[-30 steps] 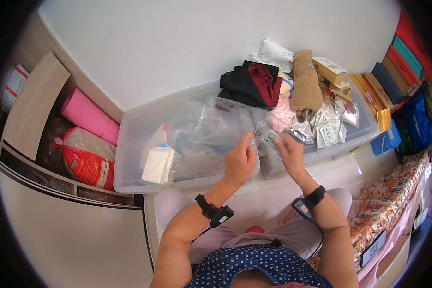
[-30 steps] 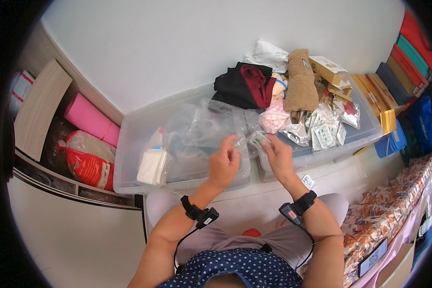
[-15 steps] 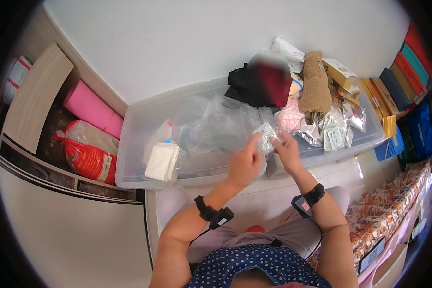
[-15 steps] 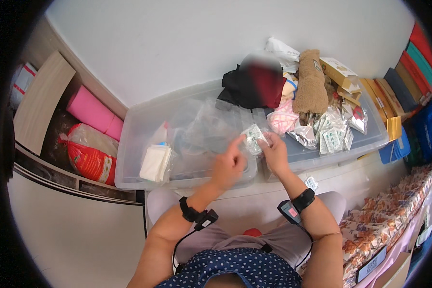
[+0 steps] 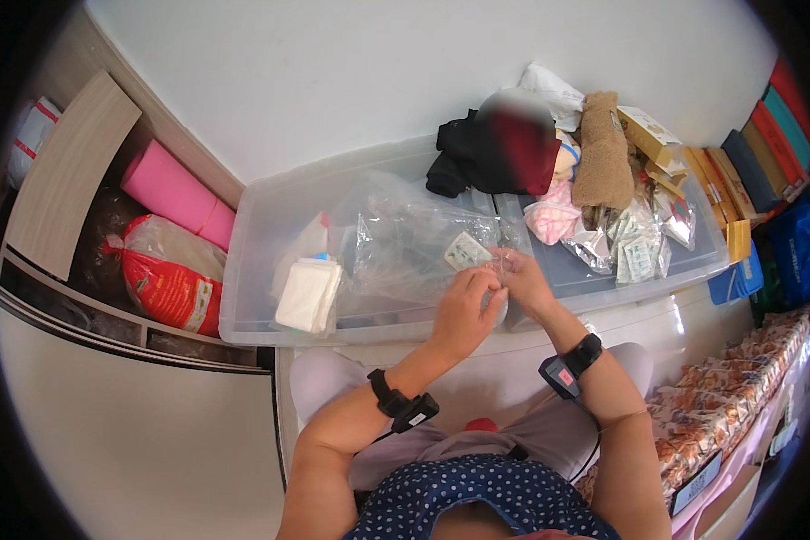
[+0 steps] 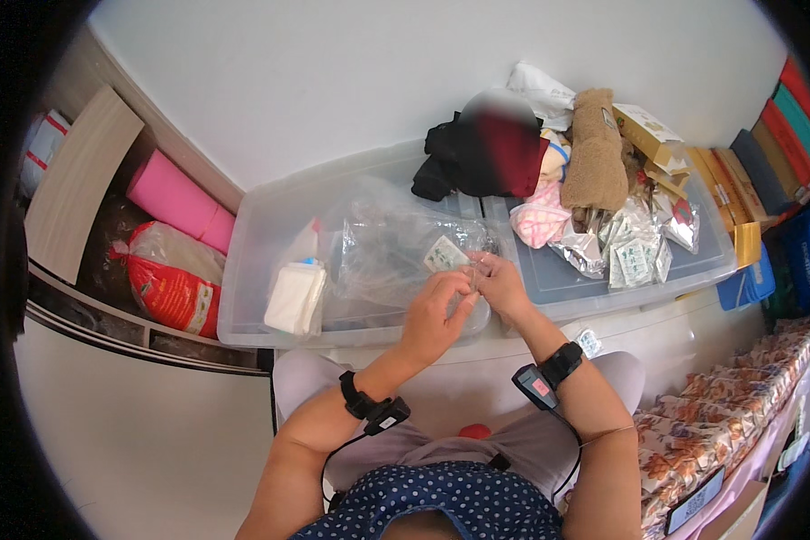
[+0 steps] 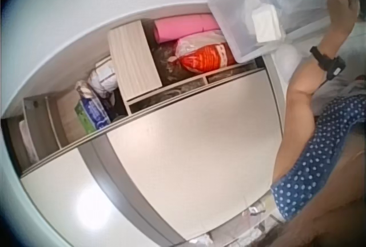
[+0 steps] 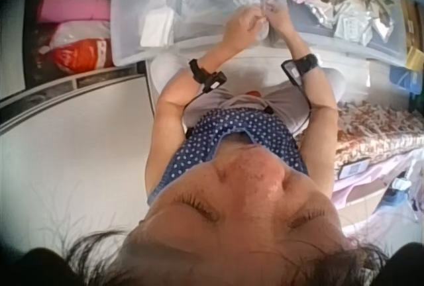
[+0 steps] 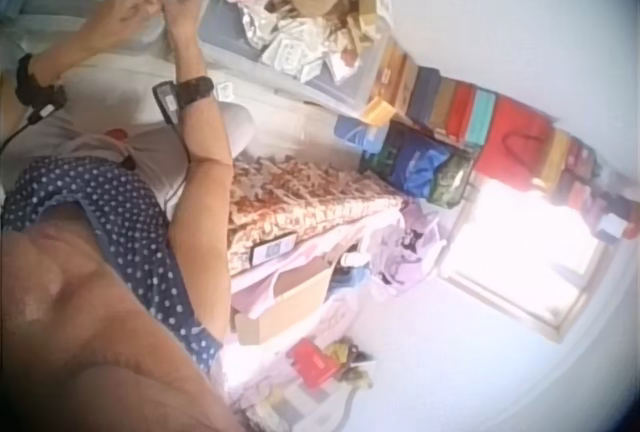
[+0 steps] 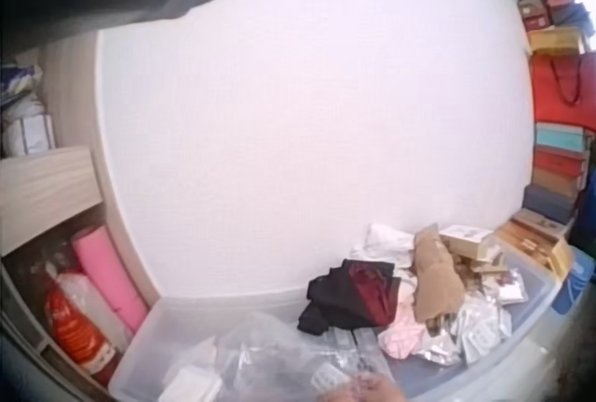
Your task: The person folds pieces of paper and places them into a small plastic sleeve, which is then put into a larger plastic bag containing a brown fuzzy item and a white box.
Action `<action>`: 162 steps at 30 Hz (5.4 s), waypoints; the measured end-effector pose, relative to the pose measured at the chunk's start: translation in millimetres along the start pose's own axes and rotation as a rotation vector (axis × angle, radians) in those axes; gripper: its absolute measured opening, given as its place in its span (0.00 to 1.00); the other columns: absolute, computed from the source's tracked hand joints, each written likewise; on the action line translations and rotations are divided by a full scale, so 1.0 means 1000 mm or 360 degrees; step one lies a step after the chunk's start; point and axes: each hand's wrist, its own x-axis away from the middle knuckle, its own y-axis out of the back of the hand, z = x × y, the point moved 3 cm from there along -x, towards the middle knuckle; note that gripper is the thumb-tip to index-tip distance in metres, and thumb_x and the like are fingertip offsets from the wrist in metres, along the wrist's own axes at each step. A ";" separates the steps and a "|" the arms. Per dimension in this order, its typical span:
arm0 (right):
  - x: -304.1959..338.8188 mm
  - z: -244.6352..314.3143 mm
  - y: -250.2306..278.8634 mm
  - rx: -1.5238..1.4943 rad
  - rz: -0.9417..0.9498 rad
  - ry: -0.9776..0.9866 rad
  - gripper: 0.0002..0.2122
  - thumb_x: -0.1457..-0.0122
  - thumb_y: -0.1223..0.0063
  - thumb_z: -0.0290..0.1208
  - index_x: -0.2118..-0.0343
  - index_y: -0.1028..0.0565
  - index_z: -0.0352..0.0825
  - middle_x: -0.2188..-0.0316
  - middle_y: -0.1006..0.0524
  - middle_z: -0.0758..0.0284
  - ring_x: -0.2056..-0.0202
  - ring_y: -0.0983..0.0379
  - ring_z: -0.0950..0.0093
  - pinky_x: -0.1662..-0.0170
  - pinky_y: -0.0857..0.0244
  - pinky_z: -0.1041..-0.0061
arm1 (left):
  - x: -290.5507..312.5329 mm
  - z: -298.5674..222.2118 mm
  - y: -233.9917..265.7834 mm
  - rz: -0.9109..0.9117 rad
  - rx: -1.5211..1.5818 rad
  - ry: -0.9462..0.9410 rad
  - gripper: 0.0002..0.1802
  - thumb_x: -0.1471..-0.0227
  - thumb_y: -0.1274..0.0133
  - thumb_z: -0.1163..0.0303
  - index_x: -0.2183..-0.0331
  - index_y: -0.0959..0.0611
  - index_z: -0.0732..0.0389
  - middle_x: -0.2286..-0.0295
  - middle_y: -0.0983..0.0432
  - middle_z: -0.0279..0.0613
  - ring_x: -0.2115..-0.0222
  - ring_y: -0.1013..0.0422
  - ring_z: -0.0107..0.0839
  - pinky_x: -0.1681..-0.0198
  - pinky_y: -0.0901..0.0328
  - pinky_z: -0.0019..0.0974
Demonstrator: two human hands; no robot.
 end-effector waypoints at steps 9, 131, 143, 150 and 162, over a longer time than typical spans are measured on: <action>0.007 -0.001 0.051 0.1290 0.0018 0.0006 0.14 0.54 0.39 0.29 0.62 0.23 0.33 0.73 0.22 0.63 0.74 0.25 0.69 0.68 0.32 0.72 | 0.006 -0.009 0.007 0.0005 -0.0645 0.0098 0.39 0.70 0.31 0.59 0.56 0.31 0.62 0.56 0.36 0.48 0.56 0.36 0.46 0.55 0.37 0.44; 0.032 0.048 0.052 0.1462 -0.0451 0.0760 0.08 0.51 0.42 0.29 0.69 0.24 0.32 0.79 0.28 0.64 0.80 0.31 0.68 0.73 0.35 0.74 | 0.000 0.129 0.052 -0.0502 -0.0066 0.0854 0.21 0.51 0.43 0.69 0.55 0.29 0.64 0.65 0.26 0.47 0.69 0.27 0.31 0.70 0.31 0.34; 0.019 0.002 0.081 0.0080 -0.0041 -0.0157 0.14 0.40 0.53 0.36 0.64 0.23 0.29 0.72 0.22 0.64 0.76 0.26 0.79 0.76 0.35 0.84 | 0.013 0.094 0.029 -0.0540 0.0722 0.1259 0.23 0.52 0.43 0.75 0.55 0.34 0.67 0.79 0.28 0.39 0.84 0.33 0.24 0.84 0.38 0.27; 0.029 0.018 0.066 -0.0008 0.0328 -0.0450 0.15 0.44 0.50 0.24 0.53 0.26 0.30 0.57 0.23 0.64 0.63 0.25 0.75 0.62 0.30 0.77 | 0.043 0.059 0.049 -0.0361 0.0168 0.0857 0.13 0.50 0.43 0.74 0.65 0.30 0.62 0.75 0.28 0.39 0.77 0.31 0.27 0.76 0.37 0.31; 0.045 0.022 0.008 0.1983 0.0515 0.1180 0.20 0.55 0.36 0.37 0.57 0.24 0.40 0.50 0.29 0.68 0.47 0.37 0.66 0.48 0.43 0.62 | 0.028 0.100 0.070 0.0066 -0.1025 0.0343 0.37 0.54 0.45 0.63 0.43 0.38 0.63 0.41 0.49 0.53 0.39 0.54 0.52 0.40 0.56 0.55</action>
